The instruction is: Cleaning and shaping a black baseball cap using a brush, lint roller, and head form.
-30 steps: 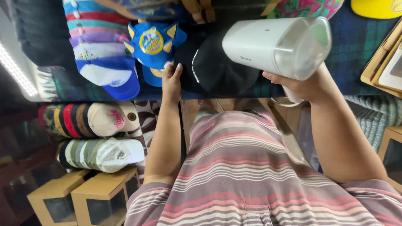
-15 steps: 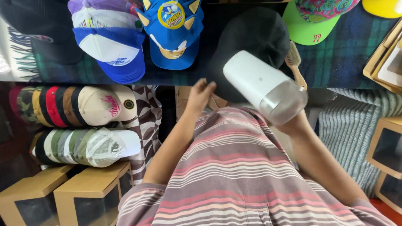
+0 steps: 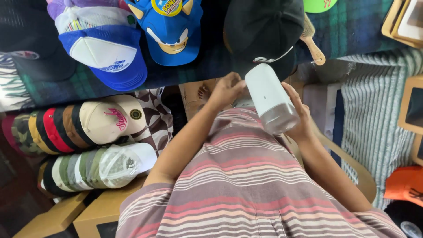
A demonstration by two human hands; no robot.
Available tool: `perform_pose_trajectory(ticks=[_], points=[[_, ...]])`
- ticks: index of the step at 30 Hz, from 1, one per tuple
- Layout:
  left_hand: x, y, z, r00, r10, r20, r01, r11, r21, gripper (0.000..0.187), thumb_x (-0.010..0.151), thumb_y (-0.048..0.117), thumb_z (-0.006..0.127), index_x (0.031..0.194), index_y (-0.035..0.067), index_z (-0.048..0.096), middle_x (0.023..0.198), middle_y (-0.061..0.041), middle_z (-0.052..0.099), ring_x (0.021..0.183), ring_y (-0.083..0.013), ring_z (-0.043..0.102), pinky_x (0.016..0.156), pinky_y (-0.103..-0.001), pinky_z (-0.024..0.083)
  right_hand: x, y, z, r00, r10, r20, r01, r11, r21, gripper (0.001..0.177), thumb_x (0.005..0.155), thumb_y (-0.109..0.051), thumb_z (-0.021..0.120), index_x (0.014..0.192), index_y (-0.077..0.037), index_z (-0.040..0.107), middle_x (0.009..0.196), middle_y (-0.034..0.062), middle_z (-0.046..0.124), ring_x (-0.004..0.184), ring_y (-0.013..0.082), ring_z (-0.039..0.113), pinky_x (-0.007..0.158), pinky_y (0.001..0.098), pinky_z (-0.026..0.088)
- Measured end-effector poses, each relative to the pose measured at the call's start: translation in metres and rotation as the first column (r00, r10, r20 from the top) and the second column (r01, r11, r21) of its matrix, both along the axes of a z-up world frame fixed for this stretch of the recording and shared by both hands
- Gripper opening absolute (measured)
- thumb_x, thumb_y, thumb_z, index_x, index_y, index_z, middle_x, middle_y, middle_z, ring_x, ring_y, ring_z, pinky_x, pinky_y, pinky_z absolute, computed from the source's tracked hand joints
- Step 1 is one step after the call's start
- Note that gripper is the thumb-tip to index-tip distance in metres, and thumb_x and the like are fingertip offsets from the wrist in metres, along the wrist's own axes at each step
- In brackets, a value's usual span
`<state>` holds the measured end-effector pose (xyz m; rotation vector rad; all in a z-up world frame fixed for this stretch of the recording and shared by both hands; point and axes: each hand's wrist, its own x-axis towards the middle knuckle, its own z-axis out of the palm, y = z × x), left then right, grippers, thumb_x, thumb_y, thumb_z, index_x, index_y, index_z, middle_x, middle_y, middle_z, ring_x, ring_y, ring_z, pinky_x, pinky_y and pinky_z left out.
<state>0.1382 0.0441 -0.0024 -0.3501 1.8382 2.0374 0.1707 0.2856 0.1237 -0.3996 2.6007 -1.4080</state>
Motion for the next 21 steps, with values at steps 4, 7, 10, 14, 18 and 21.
perform_pose_trajectory(ticks=[4,7,10,14,18,21], points=[[-0.006,0.003,-0.002,0.993,-0.083,0.082,0.086,0.996,-0.034,0.021,0.091,0.028,0.072,0.107,0.014,0.069,0.084,-0.009,0.075,0.077,-0.0218,0.073,0.070,-0.036,0.061,0.009,0.003,-0.021,0.989,-0.084,0.121,0.061,0.982,0.180,0.112,0.061,-0.010,0.089,0.161,-0.014,0.038,0.119,0.0233,0.071,0.106,0.0478,0.067,0.095,0.0580,0.050],[-0.006,0.008,-0.032,0.988,0.064,0.138,-0.087,0.982,0.169,0.022,0.093,0.021,0.073,0.113,0.013,0.071,0.092,-0.012,0.075,0.079,-0.0194,0.073,0.070,-0.032,0.063,0.024,0.008,-0.038,0.985,-0.144,0.092,0.125,0.974,0.189,0.107,0.064,-0.020,0.091,0.159,-0.013,0.043,0.118,0.0251,0.071,0.107,0.0483,0.067,0.094,0.0580,0.050],[-0.019,0.000,-0.034,0.952,0.211,0.222,-0.272,0.916,0.296,0.021,0.097,0.020,0.071,0.116,0.013,0.074,0.094,-0.011,0.075,0.079,-0.0174,0.074,0.073,-0.031,0.065,0.025,-0.020,-0.011,0.981,-0.187,0.058,0.167,0.955,0.246,0.104,0.066,-0.020,0.091,0.159,-0.016,0.045,0.116,0.0235,0.072,0.105,0.0455,0.068,0.095,0.0555,0.050],[-0.028,-0.016,0.004,0.909,0.229,0.349,-0.396,0.735,0.550,0.058,0.108,0.054,0.051,0.145,0.011,0.059,0.130,-0.018,0.066,0.111,-0.0310,0.069,0.098,-0.048,0.055,0.018,-0.040,0.009,0.971,-0.218,0.094,0.187,0.948,0.259,0.104,0.064,-0.022,0.090,0.158,-0.020,0.046,0.114,0.0176,0.075,0.106,0.0425,0.069,0.097,0.0521,0.052],[-0.024,-0.021,0.001,0.926,0.149,0.348,-0.353,0.672,0.651,0.075,0.108,0.066,0.040,0.158,0.011,0.044,0.162,-0.033,0.032,0.148,-0.0551,0.030,0.120,-0.066,0.024,0.007,-0.061,0.008,0.961,-0.192,0.200,0.109,0.924,0.366,0.117,0.062,-0.020,0.088,0.163,-0.031,0.031,0.129,0.0182,0.069,0.107,0.0446,0.068,0.099,0.0547,0.052],[-0.017,-0.023,0.000,0.934,0.122,0.336,-0.333,0.639,0.693,0.082,0.105,0.073,0.032,0.159,0.012,0.043,0.161,-0.034,0.033,0.148,-0.0555,0.029,0.121,-0.067,0.024,0.005,-0.076,-0.005,0.991,-0.060,0.116,0.016,0.938,0.347,0.123,0.064,-0.003,0.082,0.167,-0.021,0.017,0.149,0.0244,0.055,0.103,0.0530,0.066,0.091,0.0617,0.056]])
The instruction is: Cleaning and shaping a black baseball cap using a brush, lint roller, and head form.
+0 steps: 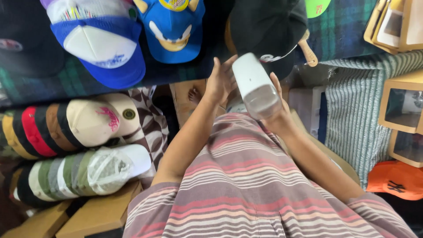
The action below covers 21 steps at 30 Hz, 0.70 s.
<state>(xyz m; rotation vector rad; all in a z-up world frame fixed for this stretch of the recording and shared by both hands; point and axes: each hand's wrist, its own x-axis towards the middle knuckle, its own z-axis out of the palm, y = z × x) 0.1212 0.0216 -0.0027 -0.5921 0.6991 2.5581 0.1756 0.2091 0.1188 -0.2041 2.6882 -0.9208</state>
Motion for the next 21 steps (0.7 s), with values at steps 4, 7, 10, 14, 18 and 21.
perform_pose_trajectory(ticks=[4,7,10,14,18,21], points=[[0.007,-0.001,-0.005,0.996,0.060,0.071,-0.074,0.974,0.214,0.101,0.095,0.079,0.040,0.165,0.007,0.024,0.168,-0.030,0.021,0.153,-0.0519,0.023,0.122,-0.067,0.024,-0.016,-0.029,0.012,0.963,0.234,-0.137,-0.247,0.965,-0.084,0.109,0.074,0.007,0.067,0.167,-0.011,0.013,0.157,0.0380,0.032,0.109,0.0614,0.057,0.091,0.0666,0.053],[0.007,-0.003,0.002,0.993,0.075,0.087,-0.094,0.965,0.246,0.102,0.093,0.076,0.044,0.165,0.007,0.020,0.168,-0.026,0.022,0.154,-0.0468,0.023,0.124,-0.063,0.024,-0.035,-0.042,0.003,0.972,0.214,-0.093,-0.230,0.945,-0.231,0.106,0.076,0.008,0.062,0.167,-0.010,0.010,0.153,0.0395,0.040,0.127,0.0614,0.051,0.105,0.0653,0.046],[0.009,0.001,0.000,0.994,0.058,0.095,-0.079,0.970,0.232,0.100,0.091,0.076,0.044,0.162,0.008,0.026,0.163,-0.024,0.029,0.150,-0.0450,0.029,0.121,-0.061,0.028,-0.049,-0.051,-0.002,0.955,0.233,-0.185,-0.273,0.933,-0.233,0.096,0.084,0.005,0.061,0.167,-0.011,0.016,0.155,0.0348,0.043,0.129,0.0571,0.054,0.107,0.0626,0.046],[-0.001,-0.003,0.004,0.994,0.046,0.099,-0.065,0.978,0.196,0.098,0.086,0.077,0.045,0.156,0.010,0.036,0.154,-0.021,0.042,0.144,-0.0417,0.039,0.116,-0.058,0.035,-0.068,-0.061,0.023,0.947,0.260,-0.189,-0.288,0.947,-0.143,0.090,0.096,-0.006,0.065,0.166,-0.017,0.011,0.171,0.0239,0.028,0.148,0.0525,0.047,0.115,0.0562,0.048],[-0.008,-0.004,0.006,0.994,0.023,0.107,-0.040,0.985,0.165,0.096,0.083,0.078,0.046,0.152,0.011,0.043,0.148,-0.019,0.050,0.139,-0.0396,0.046,0.112,-0.056,0.040,-0.071,-0.041,0.034,0.933,0.222,-0.282,-0.277,0.945,-0.174,0.090,0.097,-0.004,0.066,0.168,-0.015,0.011,0.172,0.0248,0.026,0.154,0.0511,0.041,0.124,0.0540,0.044],[-0.001,0.004,-0.021,0.992,0.017,0.124,-0.035,0.989,0.142,0.096,0.080,0.079,0.046,0.149,0.012,0.050,0.142,-0.017,0.059,0.135,-0.0375,0.053,0.109,-0.054,0.045,-0.065,-0.016,0.038,0.919,0.246,-0.308,-0.329,0.909,-0.256,0.106,0.095,0.000,0.075,0.168,-0.016,0.001,0.165,0.0367,0.033,0.133,0.0577,0.058,0.104,0.0610,0.055]])
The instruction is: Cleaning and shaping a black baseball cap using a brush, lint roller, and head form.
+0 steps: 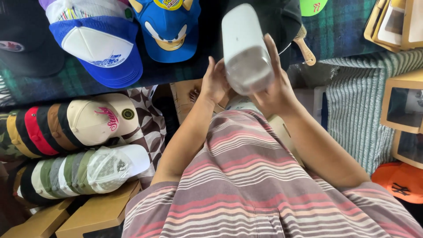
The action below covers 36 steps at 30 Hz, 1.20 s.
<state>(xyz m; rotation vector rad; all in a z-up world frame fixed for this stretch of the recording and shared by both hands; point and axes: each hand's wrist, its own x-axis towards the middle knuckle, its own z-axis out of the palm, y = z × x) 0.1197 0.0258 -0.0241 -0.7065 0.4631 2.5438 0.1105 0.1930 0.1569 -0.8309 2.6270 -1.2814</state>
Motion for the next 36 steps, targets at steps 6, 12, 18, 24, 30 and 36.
perform_pose_trajectory(ticks=[6,12,18,24,30,36], points=[[-0.010,0.007,-0.011,0.997,0.041,-0.062,-0.041,0.999,0.010,0.066,0.096,0.066,0.067,0.145,0.021,0.060,0.143,-0.018,0.059,0.133,-0.0423,0.057,0.111,-0.058,0.043,0.038,0.046,-0.033,0.993,-0.108,0.057,0.113,0.989,-0.095,0.107,0.068,-0.017,0.089,0.161,-0.008,0.035,0.140,0.0302,0.059,0.112,0.0548,0.064,0.090,0.0597,0.052],[-0.019,0.014,-0.012,0.993,-0.078,-0.083,0.059,0.975,-0.212,0.031,0.105,0.035,0.061,0.128,0.015,0.064,0.104,0.002,0.068,0.089,-0.0145,0.066,0.082,-0.033,0.055,0.041,0.078,-0.090,0.650,-0.441,-0.618,0.308,0.897,-0.316,0.103,0.077,-0.071,0.078,0.139,0.010,0.058,0.116,0.0387,0.065,0.102,0.0489,0.071,0.086,0.0419,0.059],[-0.022,0.026,-0.005,0.965,-0.260,-0.041,0.217,0.875,-0.432,0.011,0.099,0.024,0.073,0.104,0.015,0.074,0.089,-0.002,0.069,0.088,-0.0203,0.074,0.092,-0.045,0.059,0.040,0.112,-0.030,0.888,-0.439,-0.135,0.426,0.897,-0.118,0.045,0.082,-0.015,0.093,0.115,0.008,0.070,0.100,0.0231,0.071,0.087,0.0385,0.071,0.080,0.0475,0.055],[-0.019,0.023,-0.014,0.963,-0.270,0.005,0.244,0.859,-0.449,0.009,0.098,0.020,0.073,0.102,0.012,0.074,0.083,-0.002,0.066,0.084,-0.0201,0.074,0.092,-0.048,0.060,0.081,0.102,-0.063,0.815,-0.579,0.015,0.578,0.811,-0.092,0.045,0.080,-0.019,0.093,0.111,0.004,0.069,0.102,0.0183,0.072,0.095,0.0343,0.070,0.086,0.0476,0.053],[-0.020,0.026,-0.008,0.968,-0.250,0.014,0.223,0.838,-0.498,0.007,0.098,0.021,0.073,0.096,0.014,0.073,0.080,0.000,0.063,0.077,-0.0166,0.070,0.090,-0.047,0.061,0.078,0.142,-0.148,0.698,-0.692,0.183,0.692,0.718,0.074,0.030,0.087,-0.043,0.091,0.092,-0.018,0.075,0.084,-0.0014,0.073,0.083,0.0216,0.071,0.079,0.0417,0.053],[-0.028,0.024,0.068,0.939,-0.342,-0.021,0.232,0.680,-0.696,0.021,0.098,0.025,0.073,0.085,0.010,0.067,0.075,-0.001,0.058,0.076,-0.0134,0.066,0.087,-0.044,0.062,0.060,0.108,-0.074,0.396,-0.793,0.462,0.793,0.550,0.264,0.046,0.089,-0.060,0.078,0.075,-0.017,0.073,0.070,0.0068,0.067,0.067,0.0222,0.065,0.065,0.0434,0.050]])
